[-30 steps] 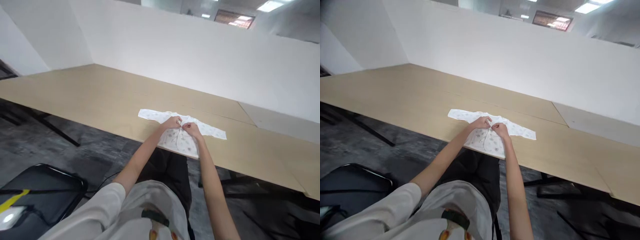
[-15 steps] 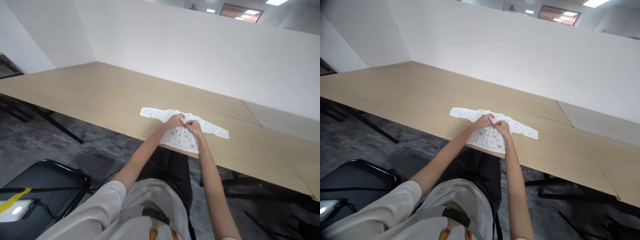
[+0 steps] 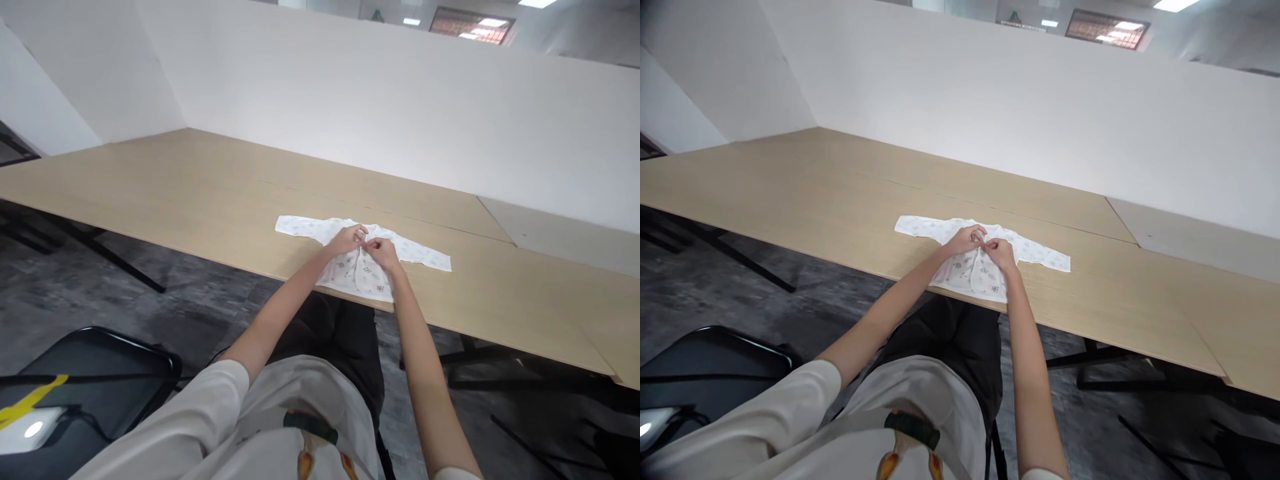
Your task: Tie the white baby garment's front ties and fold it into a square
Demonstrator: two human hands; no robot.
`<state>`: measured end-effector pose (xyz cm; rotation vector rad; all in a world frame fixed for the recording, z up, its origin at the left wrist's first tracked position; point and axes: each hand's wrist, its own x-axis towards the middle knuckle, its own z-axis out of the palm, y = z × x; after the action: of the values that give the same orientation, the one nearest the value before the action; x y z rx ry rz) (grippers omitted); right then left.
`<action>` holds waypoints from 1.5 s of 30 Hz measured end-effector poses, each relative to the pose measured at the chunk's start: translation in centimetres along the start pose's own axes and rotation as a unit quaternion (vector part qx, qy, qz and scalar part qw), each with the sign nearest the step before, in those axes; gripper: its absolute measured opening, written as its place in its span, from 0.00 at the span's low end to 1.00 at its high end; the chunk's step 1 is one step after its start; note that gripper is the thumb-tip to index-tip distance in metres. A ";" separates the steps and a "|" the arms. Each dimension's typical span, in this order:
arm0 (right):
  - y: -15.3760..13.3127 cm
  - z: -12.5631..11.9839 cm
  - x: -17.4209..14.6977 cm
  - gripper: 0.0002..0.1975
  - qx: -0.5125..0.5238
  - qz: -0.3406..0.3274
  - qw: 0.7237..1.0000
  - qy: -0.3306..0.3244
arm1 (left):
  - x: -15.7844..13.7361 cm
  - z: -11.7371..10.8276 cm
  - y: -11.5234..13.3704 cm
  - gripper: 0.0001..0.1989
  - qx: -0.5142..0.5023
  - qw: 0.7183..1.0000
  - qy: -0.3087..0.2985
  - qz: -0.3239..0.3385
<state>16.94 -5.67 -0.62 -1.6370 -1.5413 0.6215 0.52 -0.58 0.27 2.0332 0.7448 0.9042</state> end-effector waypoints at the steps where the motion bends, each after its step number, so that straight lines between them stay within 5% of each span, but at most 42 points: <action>1: -0.1 0.0 0.0 0.13 -0.004 0.001 1.000 0.003 | 0.0 0.0 0.1 0.14 -0.008 1.000 0.000 0.003; 7: -1.0 -1.4 -0.7 0.17 0.022 0.007 0.999 -0.030 | -0.3 -0.2 1.1 0.18 -0.077 0.995 -0.030 -0.047; 16: -3.0 -3.4 -2.2 0.16 0.001 0.003 0.971 -0.238 | -0.9 -2.5 3.3 0.30 -0.019 0.960 -0.228 -0.159; 22: -2.7 -3.5 -2.0 0.14 0.000 0.016 0.944 -0.328 | -0.8 -2.8 3.1 0.33 -0.019 0.940 -0.296 -0.170; 45: -2.6 -2.7 -1.9 0.16 0.046 0.011 0.945 -0.324 | -0.9 -2.3 3.2 0.29 0.019 0.962 -0.255 -0.091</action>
<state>17.33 -8.21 2.69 -1.4477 -1.9072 1.3203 -1.19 -1.98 3.69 2.0645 0.6446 0.2383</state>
